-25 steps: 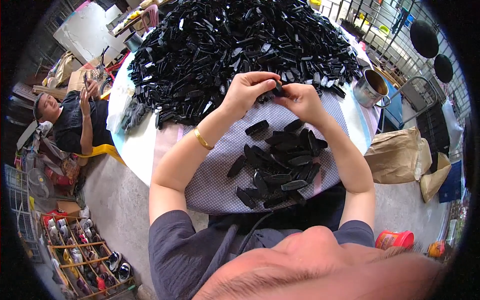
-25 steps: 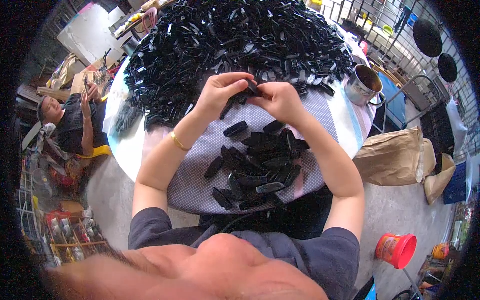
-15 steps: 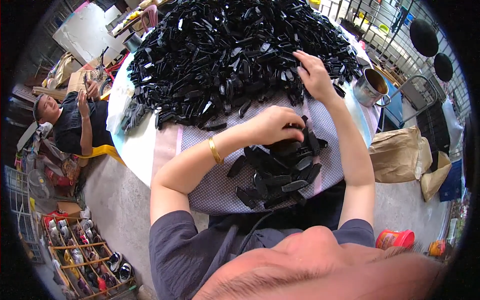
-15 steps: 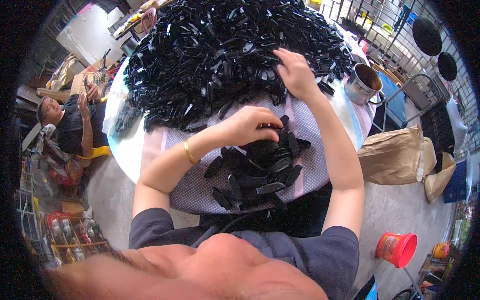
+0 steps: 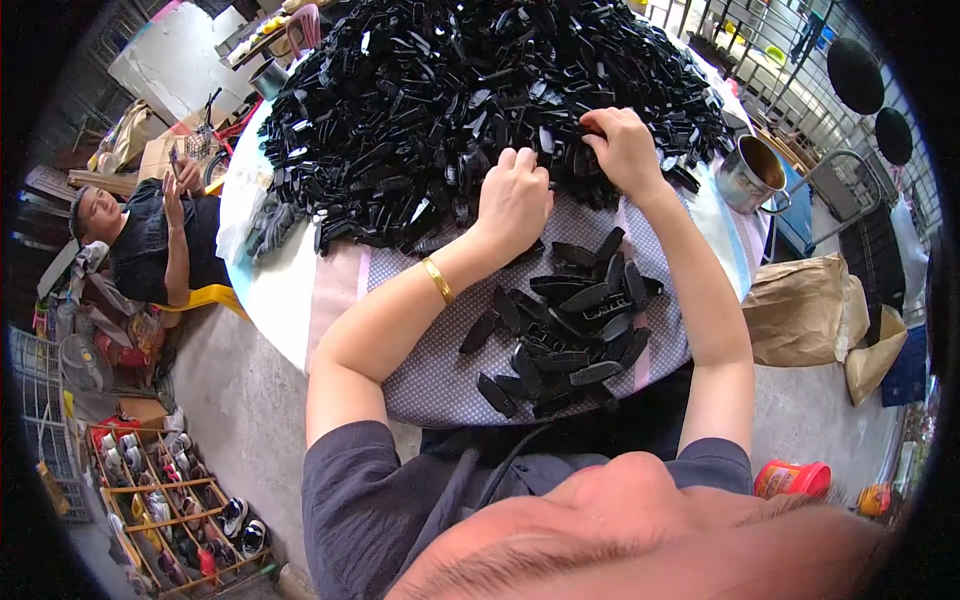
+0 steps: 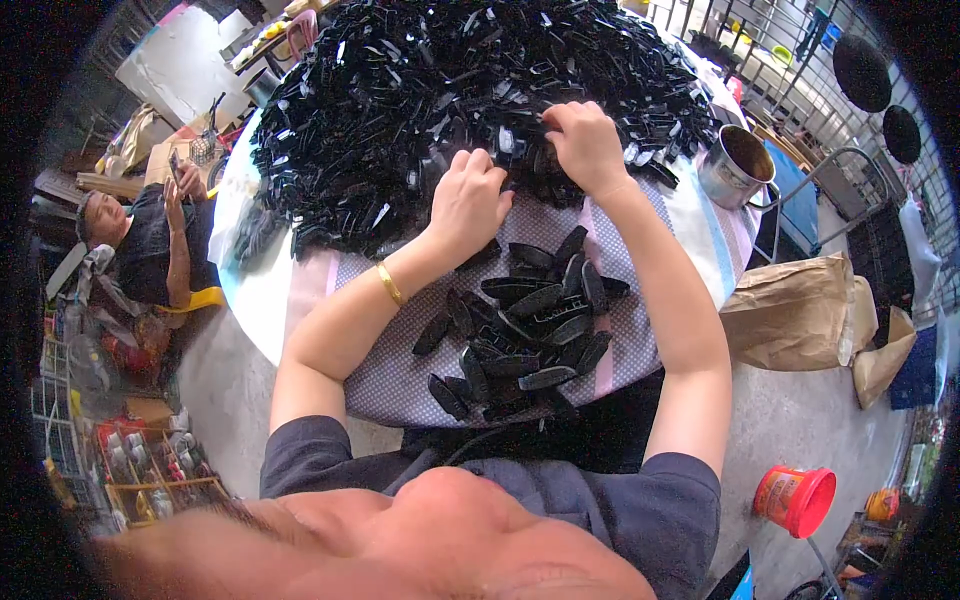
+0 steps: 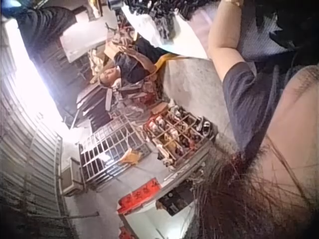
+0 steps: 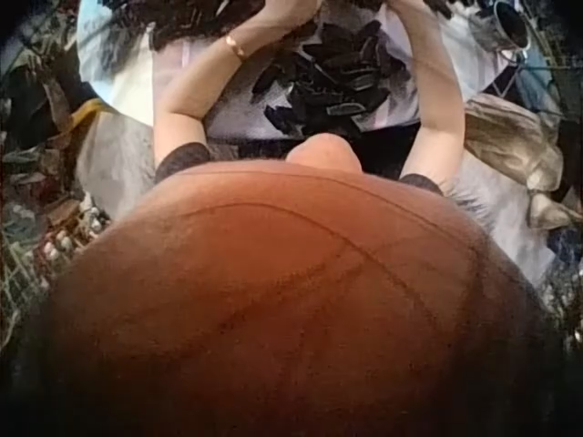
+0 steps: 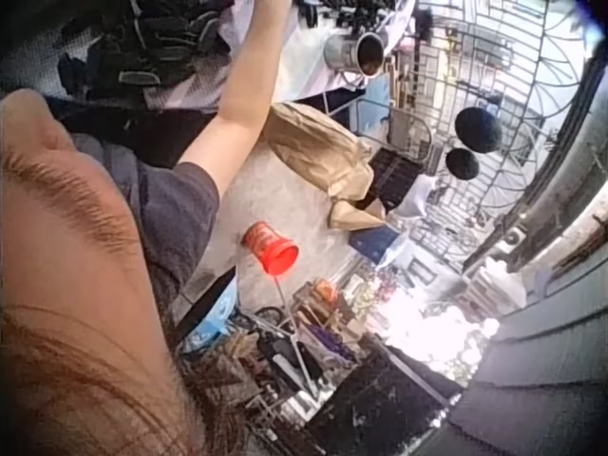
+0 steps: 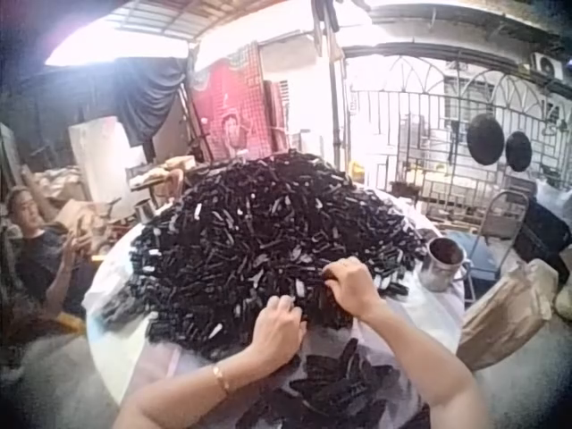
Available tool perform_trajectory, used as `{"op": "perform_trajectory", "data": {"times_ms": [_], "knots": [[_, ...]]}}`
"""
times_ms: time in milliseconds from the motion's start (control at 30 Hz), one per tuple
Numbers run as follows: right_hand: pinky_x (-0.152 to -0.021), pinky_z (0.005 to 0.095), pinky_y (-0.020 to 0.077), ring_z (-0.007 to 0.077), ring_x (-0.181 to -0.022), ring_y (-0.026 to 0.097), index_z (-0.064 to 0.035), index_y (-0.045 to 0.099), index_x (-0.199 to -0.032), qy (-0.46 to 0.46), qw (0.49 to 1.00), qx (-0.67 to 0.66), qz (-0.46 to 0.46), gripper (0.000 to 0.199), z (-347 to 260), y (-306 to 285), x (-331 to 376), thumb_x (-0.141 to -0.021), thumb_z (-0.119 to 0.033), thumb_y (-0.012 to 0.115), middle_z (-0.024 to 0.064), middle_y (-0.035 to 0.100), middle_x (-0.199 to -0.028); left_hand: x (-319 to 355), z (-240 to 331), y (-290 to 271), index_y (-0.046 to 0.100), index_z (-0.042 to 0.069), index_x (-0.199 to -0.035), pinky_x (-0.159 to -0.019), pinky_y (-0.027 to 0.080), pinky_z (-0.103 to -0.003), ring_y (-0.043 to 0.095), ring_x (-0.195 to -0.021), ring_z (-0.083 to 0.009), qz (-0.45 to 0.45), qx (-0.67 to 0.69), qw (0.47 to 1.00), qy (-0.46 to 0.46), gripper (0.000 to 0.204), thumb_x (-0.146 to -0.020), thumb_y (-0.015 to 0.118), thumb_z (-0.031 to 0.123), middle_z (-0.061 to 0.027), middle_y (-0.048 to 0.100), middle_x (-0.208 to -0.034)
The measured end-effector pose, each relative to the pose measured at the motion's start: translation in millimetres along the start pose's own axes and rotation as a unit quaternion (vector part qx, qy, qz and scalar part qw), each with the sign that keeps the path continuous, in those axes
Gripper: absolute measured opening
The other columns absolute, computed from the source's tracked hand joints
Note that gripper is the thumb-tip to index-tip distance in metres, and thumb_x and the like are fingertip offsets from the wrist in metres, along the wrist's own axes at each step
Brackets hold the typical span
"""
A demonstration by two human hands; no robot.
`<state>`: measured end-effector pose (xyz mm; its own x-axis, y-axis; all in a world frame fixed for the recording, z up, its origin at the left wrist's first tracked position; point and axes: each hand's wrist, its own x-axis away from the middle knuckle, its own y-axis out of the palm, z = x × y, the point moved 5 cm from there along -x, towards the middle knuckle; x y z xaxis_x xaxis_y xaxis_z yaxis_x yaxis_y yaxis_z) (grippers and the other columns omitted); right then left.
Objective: Inspecting and sorting small black plastic mechanical components on a table in a workspace.
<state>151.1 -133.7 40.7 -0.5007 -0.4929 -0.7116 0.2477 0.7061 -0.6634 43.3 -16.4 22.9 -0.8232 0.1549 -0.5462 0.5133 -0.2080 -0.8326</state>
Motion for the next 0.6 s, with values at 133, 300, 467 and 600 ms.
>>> {"op": "perform_trajectory", "data": {"times_ms": [133, 300, 467, 600], "knots": [[-0.074, 0.0357, 0.045, 0.0275, -0.082, 0.055, -0.0028, 0.062, -0.088, -0.027, 0.999, 0.018, 0.029, 0.019, 9, -10, 2, -0.069, -0.004, 0.064, 0.0099, 0.06, -0.08, 3, 6, 8, 0.059, 0.002, -0.075, -0.071, 0.046, -0.034, 0.051, -0.081, -0.0267, -0.022, -0.047, 0.998, 0.041, 0.009, -0.071, 0.062, 0.01, -0.0102, 0.053, -0.082], [-0.081, 0.0341, 0.045, 0.0278, -0.091, 0.056, 0.0006, 0.061, -0.084, 0.055, 0.995, -0.071, 0.031, 0.012, 18, -13, 4, -0.073, -0.005, 0.062, 0.0116, 0.061, -0.089, 6, 6, 13, 0.057, 0.002, -0.081, -0.071, 0.046, -0.034, 0.053, -0.081, -0.0264, -0.025, 0.027, 0.997, 0.064, 0.011, -0.072, 0.061, 0.009, -0.0111, 0.055, -0.081], [-0.084, 0.0302, 0.0449, 0.0229, -0.092, 0.059, 0.002, 0.06, -0.082, 0.002, 0.994, -0.109, 0.03, 0.013, 3, -26, 10, -0.073, -0.006, 0.065, 0.0115, 0.062, -0.099, 7, 5, 1, 0.058, 0.001, -0.088, -0.073, 0.045, -0.036, 0.054, -0.082, -0.0287, -0.03, 0.123, 0.992, 0.018, 0.018, -0.073, 0.062, 0.012, -0.0133, 0.057, -0.082], [-0.081, 0.0257, 0.0449, 0.0132, -0.092, 0.057, 0.002, 0.06, -0.086, 0.158, 0.932, -0.32, -0.066, 0.012, 14, -15, 17, -0.077, -0.005, 0.064, 0.0086, 0.063, -0.101, -3, -8, 4, 0.057, 0.0, -0.107, -0.07, 0.047, -0.03, 0.057, -0.077, -0.0224, -0.051, 0.302, 0.949, -0.077, 0.031, -0.077, 0.059, 0.007, -0.012, 0.059, -0.085]]}}
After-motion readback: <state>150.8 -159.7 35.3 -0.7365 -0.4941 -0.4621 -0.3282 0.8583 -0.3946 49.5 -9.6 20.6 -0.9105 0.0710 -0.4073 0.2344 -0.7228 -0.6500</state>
